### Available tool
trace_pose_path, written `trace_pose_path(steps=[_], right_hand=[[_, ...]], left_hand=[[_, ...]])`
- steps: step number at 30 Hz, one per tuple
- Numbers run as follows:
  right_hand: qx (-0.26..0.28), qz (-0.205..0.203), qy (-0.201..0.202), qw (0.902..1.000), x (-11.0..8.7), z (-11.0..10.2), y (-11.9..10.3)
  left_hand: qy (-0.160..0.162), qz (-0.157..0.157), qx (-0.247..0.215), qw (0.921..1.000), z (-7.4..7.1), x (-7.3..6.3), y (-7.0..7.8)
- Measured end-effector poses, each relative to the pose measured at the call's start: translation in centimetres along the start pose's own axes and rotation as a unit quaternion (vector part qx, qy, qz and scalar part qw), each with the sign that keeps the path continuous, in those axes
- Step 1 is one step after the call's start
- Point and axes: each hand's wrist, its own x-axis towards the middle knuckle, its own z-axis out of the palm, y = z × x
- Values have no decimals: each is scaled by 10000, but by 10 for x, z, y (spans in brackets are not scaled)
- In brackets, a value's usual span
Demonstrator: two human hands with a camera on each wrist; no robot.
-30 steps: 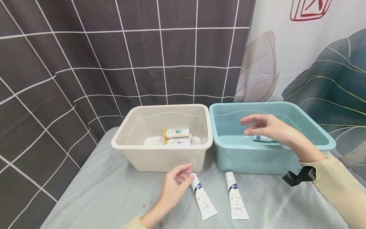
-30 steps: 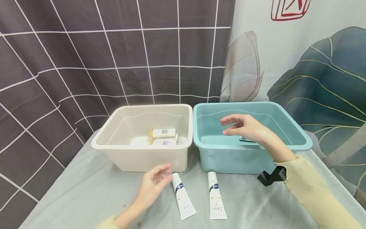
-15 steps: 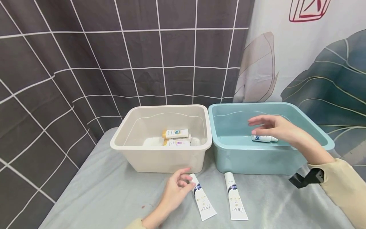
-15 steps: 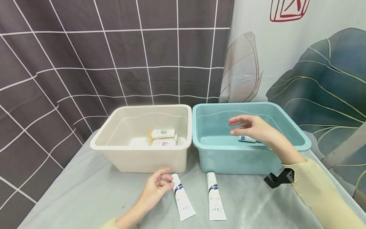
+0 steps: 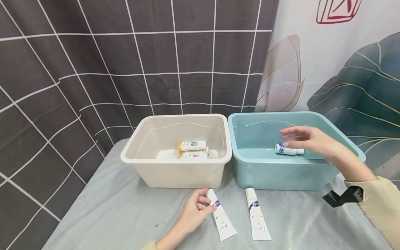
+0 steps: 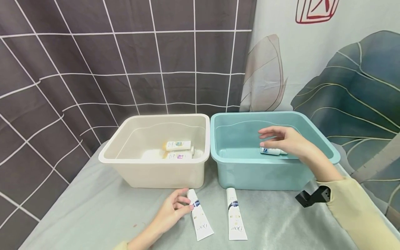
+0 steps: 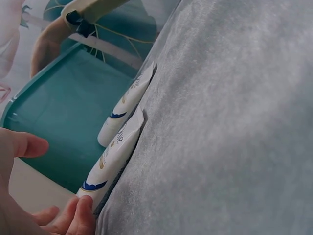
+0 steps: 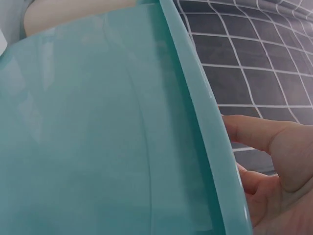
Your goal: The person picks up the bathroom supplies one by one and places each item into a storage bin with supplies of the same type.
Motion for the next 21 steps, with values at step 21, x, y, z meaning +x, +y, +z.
trace_pose_path(steps=[21], right_hand=[[159,155,173,9996,-14,-26,18]], left_hand=[[69,-369,427,9984,1,2,-4]])
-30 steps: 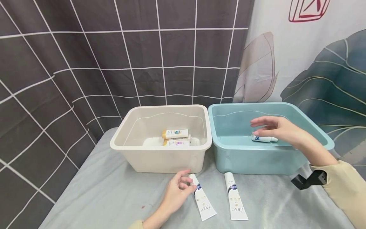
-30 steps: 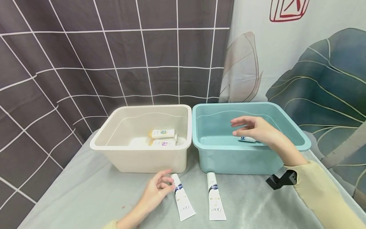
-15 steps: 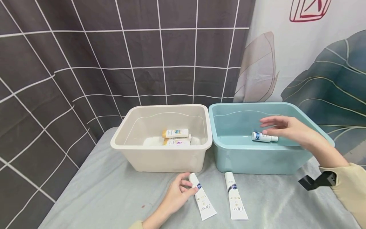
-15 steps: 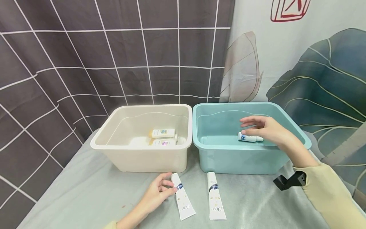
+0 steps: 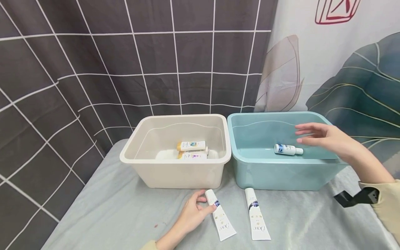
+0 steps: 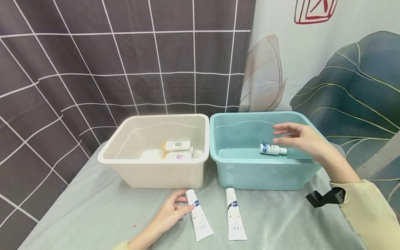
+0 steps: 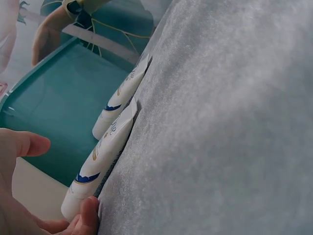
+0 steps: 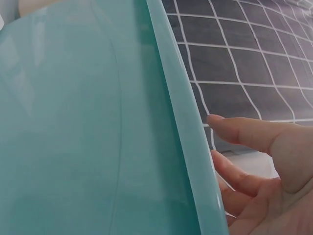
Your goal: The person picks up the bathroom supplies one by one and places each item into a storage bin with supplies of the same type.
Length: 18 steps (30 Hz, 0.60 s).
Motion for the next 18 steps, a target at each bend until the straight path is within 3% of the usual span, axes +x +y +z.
trace_pose_path(steps=[8,18], right_hand=[[-159,188,154,9996,-1,-8,4],[-102,195,402,9989,-1,-18,15]], left_hand=[[-22,-26,123,9999,1,2,0],[-90,161,38,9998,1,5,0]])
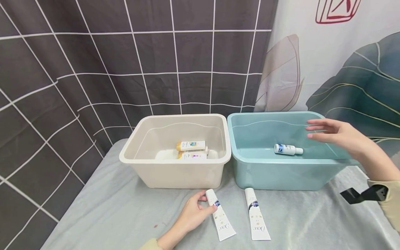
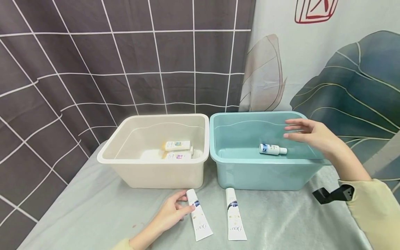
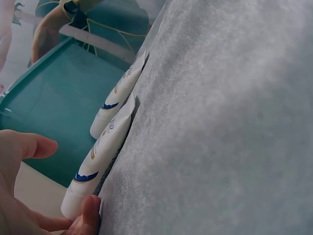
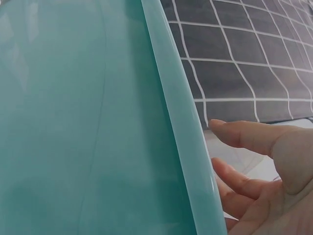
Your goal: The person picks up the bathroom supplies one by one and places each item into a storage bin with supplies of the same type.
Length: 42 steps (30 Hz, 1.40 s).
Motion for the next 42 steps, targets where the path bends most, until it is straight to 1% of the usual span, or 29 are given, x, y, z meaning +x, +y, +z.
trace_pose_path(steps=[4,7,10,14,18,24,27,34,42], right_hand=[[-90,78,55,9999,1,-4,5],[-174,217,170,9995,2,-7,8],[-125,274,247,9992,2,-9,12],[181,114,341,9992,2,-11,17],[284,47,474,9985,0,-14,21],[-69,340,623,9975,-3,-17,25],[-117,420,675,9968,-4,-19,27],[35,503,900,9947,-2,-25,40],[326,570,868,9941,-4,-26,50]], left_hand=[[-66,-7,100,9999,0,1,1],[-81,-20,188,9998,1,1,2],[-51,82,217,9997,1,1,3],[-19,158,242,9996,2,1,3],[-40,145,217,9997,4,2,3],[-70,209,268,9994,6,3,3],[-114,265,301,9991,7,3,3],[-150,551,443,9974,9,4,1],[-137,630,428,9970,10,5,1]])
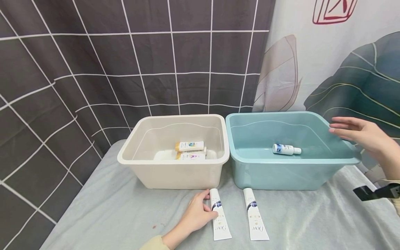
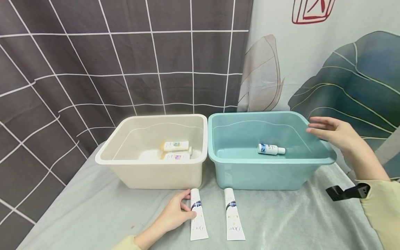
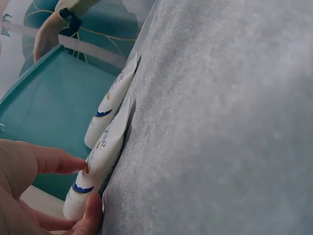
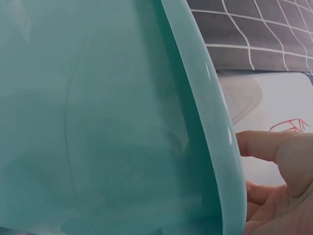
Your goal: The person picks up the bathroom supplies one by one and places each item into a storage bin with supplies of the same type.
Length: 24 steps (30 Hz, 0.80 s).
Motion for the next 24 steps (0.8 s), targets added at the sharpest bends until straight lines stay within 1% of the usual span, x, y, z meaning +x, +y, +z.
trace_pose_path(steps=[5,10,13,24], right_hand=[[-198,-116,237,9995,0,0,1],[-125,-148,387,9991,1,0,3],[-47,-145,391,9991,2,-2,4],[-237,183,218,9993,7,-6,9]], left_hand=[[-19,18,-37,10000,0,0,0],[-70,8,-67,10000,0,0,1],[-103,-23,-57,9999,1,0,2],[-126,-27,5,9999,2,-2,2]])
